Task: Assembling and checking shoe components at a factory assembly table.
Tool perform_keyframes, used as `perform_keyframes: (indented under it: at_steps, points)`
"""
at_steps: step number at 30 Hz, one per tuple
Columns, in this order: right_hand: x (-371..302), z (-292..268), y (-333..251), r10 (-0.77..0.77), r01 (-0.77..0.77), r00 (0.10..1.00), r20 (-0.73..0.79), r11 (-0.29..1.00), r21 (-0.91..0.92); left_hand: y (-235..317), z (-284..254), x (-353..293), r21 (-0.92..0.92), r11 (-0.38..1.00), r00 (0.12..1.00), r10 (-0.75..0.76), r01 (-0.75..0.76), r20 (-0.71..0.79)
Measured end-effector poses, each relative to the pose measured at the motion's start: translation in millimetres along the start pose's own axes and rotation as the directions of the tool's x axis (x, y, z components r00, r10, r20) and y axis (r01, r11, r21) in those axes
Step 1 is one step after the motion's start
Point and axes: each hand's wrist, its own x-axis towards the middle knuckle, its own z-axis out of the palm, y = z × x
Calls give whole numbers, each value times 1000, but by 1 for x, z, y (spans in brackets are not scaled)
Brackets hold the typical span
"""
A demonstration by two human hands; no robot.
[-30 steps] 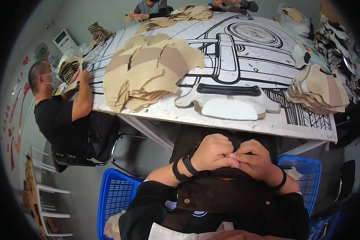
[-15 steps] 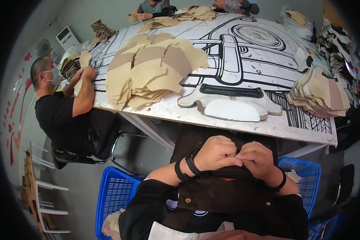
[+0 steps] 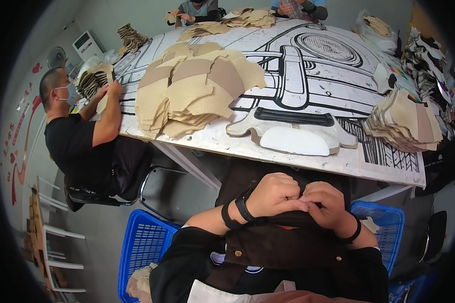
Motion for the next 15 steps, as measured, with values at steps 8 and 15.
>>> perform_keyframes:
  at_steps: [8,15]
  points:
    - [0,0,0,-21,21,1000,5,1000,16,1,1,0,-2,1000,1000,6,-6,0]
    - [0,2,1,-25,25,999,-21,1000,-11,2,2,-1,32,999,1000,22,-22,5]
